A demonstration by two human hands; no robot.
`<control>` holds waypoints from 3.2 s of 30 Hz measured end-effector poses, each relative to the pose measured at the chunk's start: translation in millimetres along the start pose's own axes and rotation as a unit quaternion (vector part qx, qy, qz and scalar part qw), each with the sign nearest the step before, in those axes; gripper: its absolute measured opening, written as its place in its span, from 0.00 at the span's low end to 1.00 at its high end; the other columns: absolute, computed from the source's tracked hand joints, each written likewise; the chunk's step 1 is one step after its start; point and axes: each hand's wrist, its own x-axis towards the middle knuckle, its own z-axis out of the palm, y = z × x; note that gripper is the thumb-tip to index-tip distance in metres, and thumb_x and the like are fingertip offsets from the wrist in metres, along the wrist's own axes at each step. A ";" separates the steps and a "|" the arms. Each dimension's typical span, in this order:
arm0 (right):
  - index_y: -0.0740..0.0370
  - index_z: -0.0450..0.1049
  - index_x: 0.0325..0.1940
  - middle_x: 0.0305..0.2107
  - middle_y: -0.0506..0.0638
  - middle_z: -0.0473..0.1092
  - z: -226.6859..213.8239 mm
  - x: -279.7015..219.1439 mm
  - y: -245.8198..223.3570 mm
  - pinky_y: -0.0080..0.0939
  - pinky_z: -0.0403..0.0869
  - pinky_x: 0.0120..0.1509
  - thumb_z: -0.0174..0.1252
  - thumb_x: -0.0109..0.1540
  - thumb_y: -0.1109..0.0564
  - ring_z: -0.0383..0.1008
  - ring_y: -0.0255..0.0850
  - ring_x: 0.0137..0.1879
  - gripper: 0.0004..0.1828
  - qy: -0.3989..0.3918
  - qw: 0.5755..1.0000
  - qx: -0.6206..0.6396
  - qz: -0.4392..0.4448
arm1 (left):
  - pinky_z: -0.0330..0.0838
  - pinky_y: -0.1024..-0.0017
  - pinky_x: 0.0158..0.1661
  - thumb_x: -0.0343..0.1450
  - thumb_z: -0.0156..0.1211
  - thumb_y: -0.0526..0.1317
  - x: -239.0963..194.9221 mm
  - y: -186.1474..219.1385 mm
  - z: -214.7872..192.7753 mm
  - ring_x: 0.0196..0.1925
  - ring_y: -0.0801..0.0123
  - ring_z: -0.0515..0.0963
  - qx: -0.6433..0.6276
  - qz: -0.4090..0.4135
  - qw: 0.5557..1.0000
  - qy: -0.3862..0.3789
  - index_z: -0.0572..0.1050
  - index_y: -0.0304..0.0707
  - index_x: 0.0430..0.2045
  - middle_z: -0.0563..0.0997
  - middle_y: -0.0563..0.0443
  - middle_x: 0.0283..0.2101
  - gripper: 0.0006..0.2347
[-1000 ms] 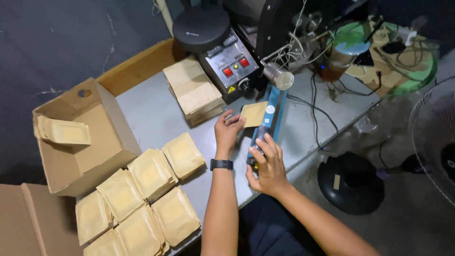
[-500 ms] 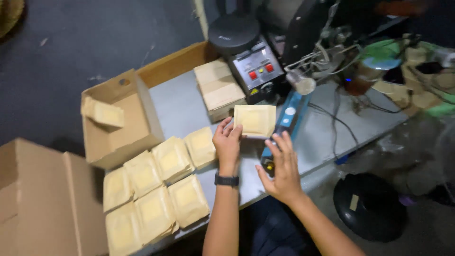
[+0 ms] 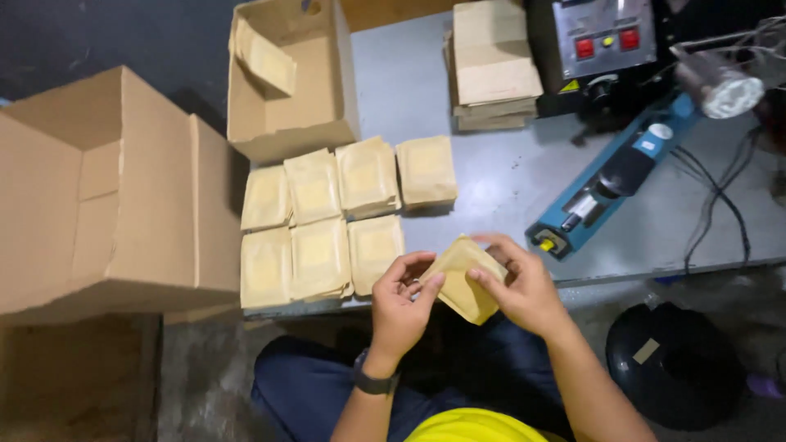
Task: Sealing small paper coffee packets using a manual heat sealer and stacking them into organized piles.
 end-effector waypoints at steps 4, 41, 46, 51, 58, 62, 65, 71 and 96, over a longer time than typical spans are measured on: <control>0.61 0.81 0.51 0.23 0.55 0.80 4.5 22.7 22.1 0.37 0.75 0.30 0.70 0.56 0.60 0.75 0.36 0.27 0.18 -0.054 0.990 0.072 0.108 | 0.83 0.76 0.31 0.65 0.70 0.31 9.1 12.9 -16.1 0.32 0.67 0.86 0.072 0.026 0.997 0.022 0.79 0.34 0.46 0.86 0.40 0.36 0.15; 0.67 0.75 0.53 0.24 0.55 0.76 -2.0 30.5 65.0 0.41 0.79 0.30 0.61 0.63 0.64 0.76 0.39 0.26 0.14 0.041 0.973 0.189 0.127 | 0.76 0.48 0.32 0.65 0.57 0.41 87.4 19.8 -34.9 0.32 0.28 0.80 0.492 -0.021 0.869 -0.050 0.68 0.34 0.20 0.70 0.40 0.26 0.09; 0.67 0.75 0.54 0.25 0.54 0.75 -2.1 29.5 67.2 0.41 0.79 0.30 0.61 0.63 0.63 0.76 0.38 0.27 0.14 0.040 0.973 0.188 0.127 | 0.76 0.48 0.33 0.66 0.57 0.41 88.5 21.1 -35.9 0.33 0.29 0.81 0.486 -0.037 0.871 -0.061 0.68 0.34 0.20 0.70 0.40 0.27 0.09; 0.68 0.75 0.54 0.24 0.55 0.76 -1.7 30.4 62.9 0.41 0.79 0.31 0.61 0.64 0.63 0.76 0.38 0.27 0.14 0.042 0.974 0.191 0.115 | 0.77 0.48 0.35 0.66 0.55 0.41 89.6 24.5 -35.4 0.35 0.29 0.81 0.485 -0.044 0.871 -0.071 0.68 0.35 0.21 0.70 0.40 0.27 0.09; 0.68 0.74 0.54 0.25 0.55 0.75 -2.2 29.8 69.4 0.41 0.80 0.32 0.61 0.64 0.64 0.76 0.38 0.28 0.14 0.047 0.972 0.201 0.115 | 0.76 0.47 0.35 0.64 0.59 0.43 90.4 27.2 -30.6 0.34 0.28 0.80 0.497 -0.039 0.864 -0.064 0.68 0.34 0.21 0.70 0.39 0.28 0.11; 0.68 0.74 0.54 0.25 0.54 0.75 -2.5 29.0 68.0 0.40 0.79 0.33 0.61 0.64 0.64 0.76 0.37 0.28 0.14 0.048 0.974 0.193 0.106 | 0.76 0.47 0.37 0.61 0.65 0.45 89.6 31.1 -29.8 0.34 0.30 0.80 0.499 -0.044 0.863 -0.068 0.68 0.34 0.22 0.69 0.40 0.28 0.14; 0.68 0.74 0.54 0.25 0.54 0.75 -1.9 29.8 64.4 0.40 0.79 0.32 0.61 0.64 0.64 0.76 0.37 0.28 0.14 0.047 0.976 0.188 0.103 | 0.76 0.47 0.38 0.62 0.66 0.44 90.5 28.4 -34.8 0.35 0.30 0.80 0.494 -0.044 0.865 -0.074 0.67 0.34 0.22 0.70 0.41 0.28 0.14; 0.67 0.75 0.53 0.25 0.55 0.75 -2.2 29.1 65.7 0.40 0.79 0.32 0.61 0.64 0.63 0.76 0.38 0.28 0.14 0.045 0.977 0.180 0.101 | 0.76 0.48 0.40 0.64 0.66 0.45 89.9 31.2 -37.0 0.37 0.33 0.80 0.485 -0.048 0.869 -0.088 0.68 0.34 0.23 0.70 0.41 0.29 0.14; 0.67 0.74 0.55 0.25 0.55 0.75 -1.1 28.1 72.2 0.40 0.79 0.32 0.61 0.64 0.63 0.76 0.38 0.27 0.14 0.045 0.976 0.188 0.103 | 0.77 0.49 0.41 0.62 0.61 0.46 87.6 36.7 -30.1 0.37 0.35 0.81 0.504 -0.057 0.860 -0.061 0.68 0.36 0.22 0.72 0.40 0.29 0.13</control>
